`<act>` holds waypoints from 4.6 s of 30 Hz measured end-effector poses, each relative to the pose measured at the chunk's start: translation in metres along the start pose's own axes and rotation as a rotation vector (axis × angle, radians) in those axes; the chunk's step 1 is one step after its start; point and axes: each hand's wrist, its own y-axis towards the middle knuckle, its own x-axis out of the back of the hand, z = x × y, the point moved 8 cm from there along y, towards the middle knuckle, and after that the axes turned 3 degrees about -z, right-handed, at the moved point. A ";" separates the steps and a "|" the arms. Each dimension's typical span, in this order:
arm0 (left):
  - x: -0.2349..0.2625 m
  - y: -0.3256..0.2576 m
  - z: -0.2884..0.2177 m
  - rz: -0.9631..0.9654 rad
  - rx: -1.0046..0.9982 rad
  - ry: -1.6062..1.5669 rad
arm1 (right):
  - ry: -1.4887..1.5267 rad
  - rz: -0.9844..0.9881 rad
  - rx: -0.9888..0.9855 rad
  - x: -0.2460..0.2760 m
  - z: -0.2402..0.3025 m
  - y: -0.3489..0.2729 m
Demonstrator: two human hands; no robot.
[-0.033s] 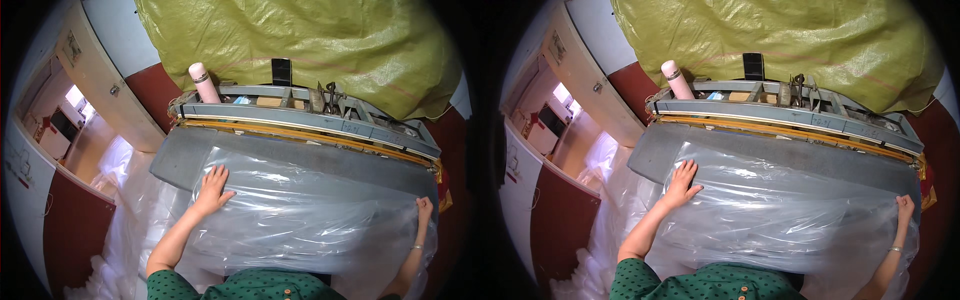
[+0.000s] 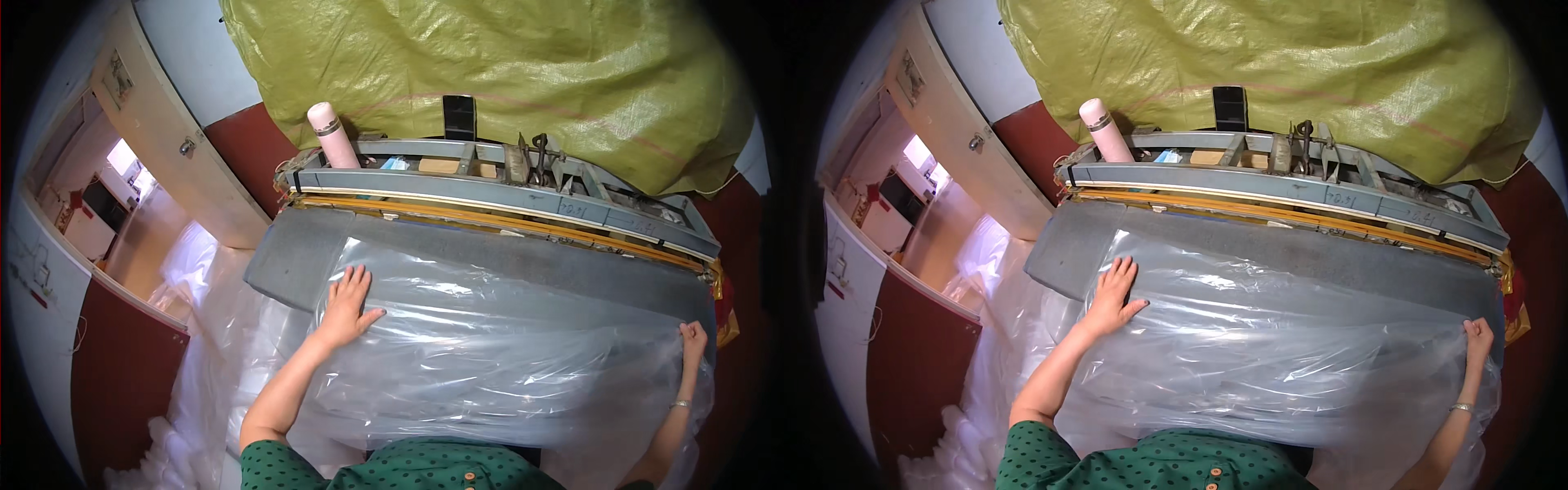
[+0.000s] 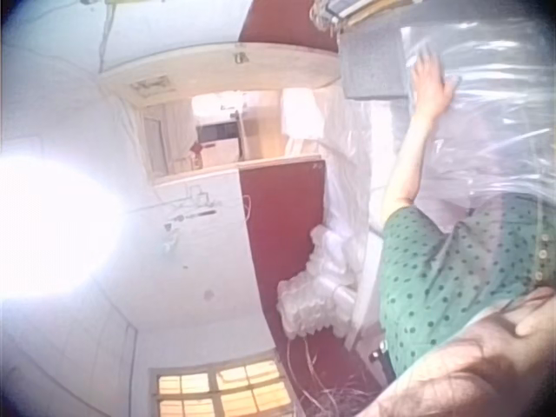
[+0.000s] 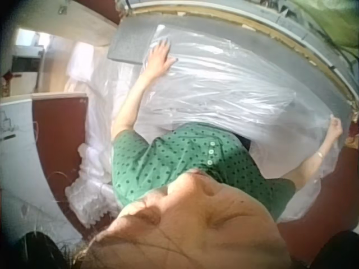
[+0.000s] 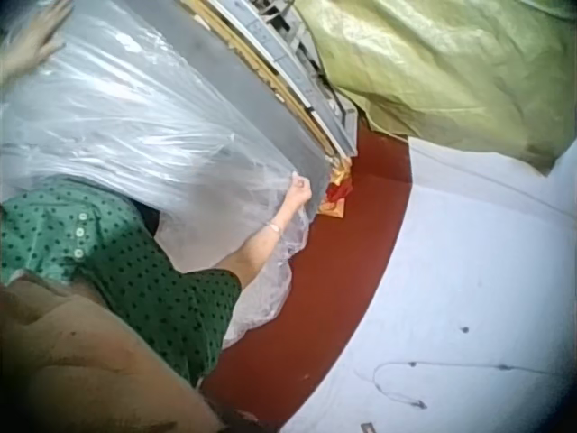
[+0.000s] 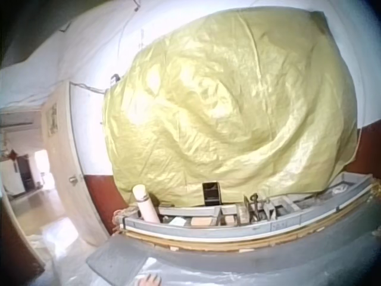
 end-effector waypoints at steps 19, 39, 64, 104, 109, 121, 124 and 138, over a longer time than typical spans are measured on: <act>0.003 0.127 0.113 -0.643 0.385 -0.267 | 0.393 -0.247 -0.161 0.001 -0.052 0.035; -0.017 0.136 0.216 -1.023 0.735 -0.716 | 0.526 -0.671 -0.057 -0.092 0.014 0.091; 0.035 -0.116 -0.054 -0.194 0.175 -0.518 | 0.444 -0.622 -0.548 0.132 -0.175 -0.098; 0.137 0.123 -0.267 -0.414 -0.346 -1.090 | 0.481 0.026 0.792 0.021 0.489 -0.071; 0.142 0.110 -0.258 -0.559 -0.422 -0.945 | 0.746 0.504 0.464 -0.053 0.499 -0.057; 0.069 0.038 -0.224 0.756 -0.378 -0.967 | 1.460 0.397 -0.160 -0.132 0.380 -0.024; 0.019 -0.047 -0.196 1.161 -0.271 -0.954 | 0.999 -0.176 -0.262 -0.084 0.178 0.020; -0.086 -0.265 0.057 1.114 0.110 -0.079 | -0.061 -0.538 -0.655 0.261 -0.271 -0.219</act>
